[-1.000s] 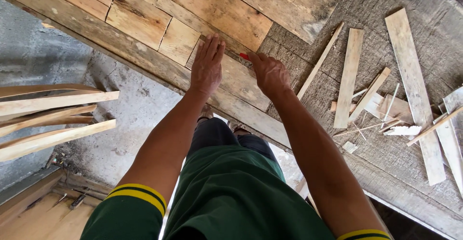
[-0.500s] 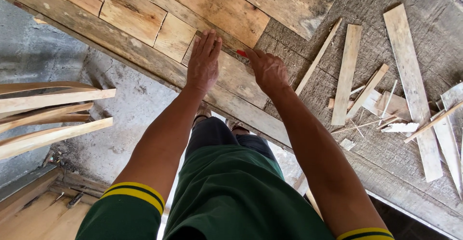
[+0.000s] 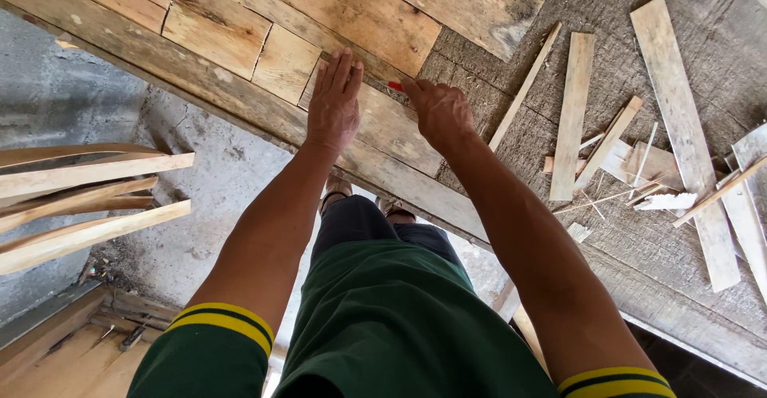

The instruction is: Fitting and cutting small wood pieces to create a wood-paneled surface.

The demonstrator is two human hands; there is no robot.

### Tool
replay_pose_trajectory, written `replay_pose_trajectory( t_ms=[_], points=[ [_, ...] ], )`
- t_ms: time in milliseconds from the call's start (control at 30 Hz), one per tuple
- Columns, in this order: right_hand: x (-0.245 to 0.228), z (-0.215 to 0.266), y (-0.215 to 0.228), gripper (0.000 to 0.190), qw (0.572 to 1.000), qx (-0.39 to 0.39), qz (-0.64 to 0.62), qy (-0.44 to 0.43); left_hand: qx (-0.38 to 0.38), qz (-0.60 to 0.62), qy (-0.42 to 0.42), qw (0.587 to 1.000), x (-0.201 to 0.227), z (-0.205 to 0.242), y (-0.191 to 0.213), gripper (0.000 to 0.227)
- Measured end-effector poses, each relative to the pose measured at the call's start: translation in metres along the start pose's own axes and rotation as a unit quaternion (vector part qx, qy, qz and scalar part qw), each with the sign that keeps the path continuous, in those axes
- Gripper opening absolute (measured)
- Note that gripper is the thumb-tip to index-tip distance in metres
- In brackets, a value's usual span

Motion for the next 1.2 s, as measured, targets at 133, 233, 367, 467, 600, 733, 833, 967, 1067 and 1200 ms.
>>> replay_pose_trajectory(
  t_ms=[133, 233, 367, 467, 600, 733, 833, 967, 1067, 1200],
  points=[
    [-0.001, 0.0, 0.004, 0.053, 0.996, -0.088, -0.005, -0.025, -0.019, -0.019, 0.004, 1.0, 0.0, -0.001, -0.001, 0.057],
    [0.004, 0.001, -0.003, 0.051, 0.997, -0.074, -0.004, -0.022, -0.033, -0.051, 0.01, 0.998, -0.002, -0.001, -0.01, 0.059],
    [0.007, 0.003, 0.0, 0.055, 0.998, -0.057, -0.021, -0.018, -0.027, -0.029, 0.006, 0.999, -0.003, -0.002, -0.008, 0.059],
    [0.009, 0.006, -0.003, 0.053, 1.0, -0.023, -0.003, 0.018, -0.034, -0.01, 0.009, 0.999, -0.002, -0.002, -0.006, 0.058],
    [0.012, 0.01, -0.006, 0.053, 0.999, -0.029, -0.013, 0.008, -0.02, -0.009, 0.007, 1.0, -0.002, -0.001, -0.003, 0.057],
    [0.009, 0.015, 0.008, 0.052, 0.996, -0.073, -0.037, -0.019, -0.019, -0.005, 0.008, 1.0, -0.001, -0.001, -0.002, 0.057],
    [0.007, 0.025, 0.017, 0.052, 0.995, -0.096, -0.015, -0.034, -0.009, 0.008, 0.001, 1.0, 0.0, 0.0, 0.003, 0.056],
    [0.02, 0.029, -0.009, 0.055, 0.996, -0.086, -0.004, -0.035, -0.015, -0.011, 0.006, 1.0, 0.003, 0.0, 0.004, 0.058],
    [0.024, 0.03, -0.012, 0.052, 1.0, -0.008, -0.013, -0.005, -0.015, -0.002, 0.003, 1.0, 0.002, -0.001, 0.001, 0.057],
    [0.024, 0.037, -0.007, 0.053, 0.995, -0.084, -0.02, -0.041, -0.016, -0.019, 0.007, 1.0, -0.002, -0.001, -0.005, 0.058]
  ],
)
Point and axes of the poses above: each hand's wrist, its own z-axis away from the middle knuckle, its own y-axis out of the back of the hand, x = y × z, the point moved 6 cm from there along -z, towards the middle knuckle, and after that the axes turned 5 degrees about -x, right-handed, at the moved point
